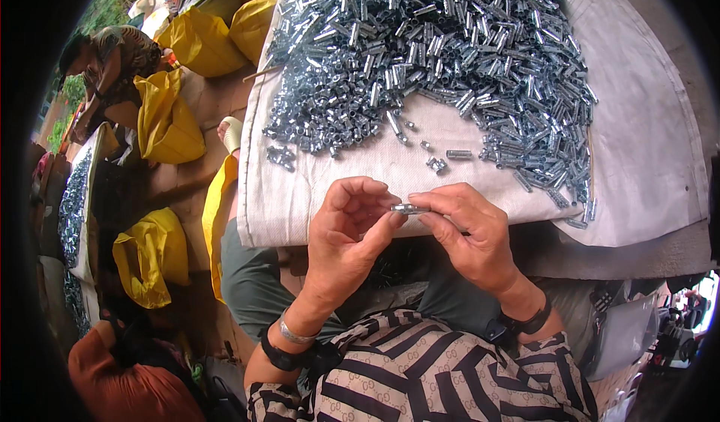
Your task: Inspect and sort small metal hardware components from a large pile into a storage bag.
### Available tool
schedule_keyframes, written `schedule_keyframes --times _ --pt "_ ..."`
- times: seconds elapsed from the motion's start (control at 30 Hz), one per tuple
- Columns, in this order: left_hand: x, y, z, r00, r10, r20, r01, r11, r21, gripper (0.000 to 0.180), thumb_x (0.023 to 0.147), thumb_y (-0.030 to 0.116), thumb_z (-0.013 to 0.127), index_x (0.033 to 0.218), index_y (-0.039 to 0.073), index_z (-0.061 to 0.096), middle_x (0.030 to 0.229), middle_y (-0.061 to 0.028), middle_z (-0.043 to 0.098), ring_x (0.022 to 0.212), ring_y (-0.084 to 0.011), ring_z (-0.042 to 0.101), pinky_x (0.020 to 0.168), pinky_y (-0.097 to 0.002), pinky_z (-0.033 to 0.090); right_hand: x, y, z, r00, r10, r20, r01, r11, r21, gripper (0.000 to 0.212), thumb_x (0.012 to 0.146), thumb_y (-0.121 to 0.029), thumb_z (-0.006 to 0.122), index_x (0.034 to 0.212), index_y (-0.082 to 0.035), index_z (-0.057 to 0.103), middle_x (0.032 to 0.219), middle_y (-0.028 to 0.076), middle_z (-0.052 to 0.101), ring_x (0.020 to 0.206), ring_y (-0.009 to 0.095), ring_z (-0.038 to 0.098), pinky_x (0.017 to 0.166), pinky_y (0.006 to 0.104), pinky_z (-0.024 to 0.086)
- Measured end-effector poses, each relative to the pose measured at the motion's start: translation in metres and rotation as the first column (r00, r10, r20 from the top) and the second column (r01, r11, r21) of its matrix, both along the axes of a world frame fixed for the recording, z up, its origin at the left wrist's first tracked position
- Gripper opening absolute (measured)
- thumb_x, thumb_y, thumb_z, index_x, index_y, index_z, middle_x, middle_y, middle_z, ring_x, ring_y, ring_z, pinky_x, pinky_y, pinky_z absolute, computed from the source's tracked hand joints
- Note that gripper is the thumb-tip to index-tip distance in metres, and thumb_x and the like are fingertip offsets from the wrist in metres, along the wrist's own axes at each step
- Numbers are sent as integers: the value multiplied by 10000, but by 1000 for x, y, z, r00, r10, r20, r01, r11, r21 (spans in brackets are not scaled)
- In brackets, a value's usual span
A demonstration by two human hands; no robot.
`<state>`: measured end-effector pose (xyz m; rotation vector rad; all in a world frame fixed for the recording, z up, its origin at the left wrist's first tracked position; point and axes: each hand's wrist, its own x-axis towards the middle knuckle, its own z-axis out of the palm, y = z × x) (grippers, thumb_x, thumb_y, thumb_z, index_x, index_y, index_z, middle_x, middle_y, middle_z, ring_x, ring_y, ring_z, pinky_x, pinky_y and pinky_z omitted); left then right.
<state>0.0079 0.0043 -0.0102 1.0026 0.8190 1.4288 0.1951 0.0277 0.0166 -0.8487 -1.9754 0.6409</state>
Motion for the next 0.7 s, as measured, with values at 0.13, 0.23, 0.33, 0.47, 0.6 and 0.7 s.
schedule_keyframes --times 0.13,0.23,0.33,0.47,0.6,0.7 --pt "-1 -1 0 988 54 -146 -42 996 81 345 869 -60 671 1166 2 506 1026 -78 640 962 -124 654 849 -245 538 -1 -3 0 999 -12 -37 9 995 -98 220 871 -10 684 1088 -28 712 979 112 689 860 208 667 752 287 524" --pt "-1 -1 2 976 49 -210 -27 994 108 330 867 -63 670 1151 1 515 1028 -77 641 936 -124 661 824 -239 539 5 3 -3 1000 28 -2 -28 1000 1 270 864 2 689 1130 -43 703 963 119 676 829 210 676 713 300 538" --pt "-12 3 4 981 -76 -178 85 995 45 300 868 -57 681 1123 -6 531 1016 -75 645 915 -128 666 795 -237 542 11 4 -3 996 89 -22 -91 988 -121 266 858 1 699 1121 -41 714 947 102 681 787 175 658 677 272 519" --pt "-33 13 7 846 -533 31 534 844 -45 280 854 -35 720 1073 -19 547 927 -83 665 852 -144 683 741 -251 560 23 10 3 942 302 -150 -335 885 -324 253 865 -3 697 1114 -42 725 928 82 680 759 145 632 659 250 492" --pt "-35 12 14 692 -701 173 721 685 -108 282 815 -17 764 1014 -13 566 829 -83 676 716 -145 691 594 -216 561 20 9 8 821 483 -306 -568 629 -531 232 823 11 726 1055 3 738 883 104 701 813 186 672 717 277 511" --pt "-41 12 30 709 -697 -107 634 697 -337 248 815 31 783 979 4 599 827 -60 678 689 -110 673 572 -224 542 22 18 4 790 580 -199 -600 663 -447 229 880 -36 683 1105 -25 721 913 93 694 834 167 652 729 292 504"
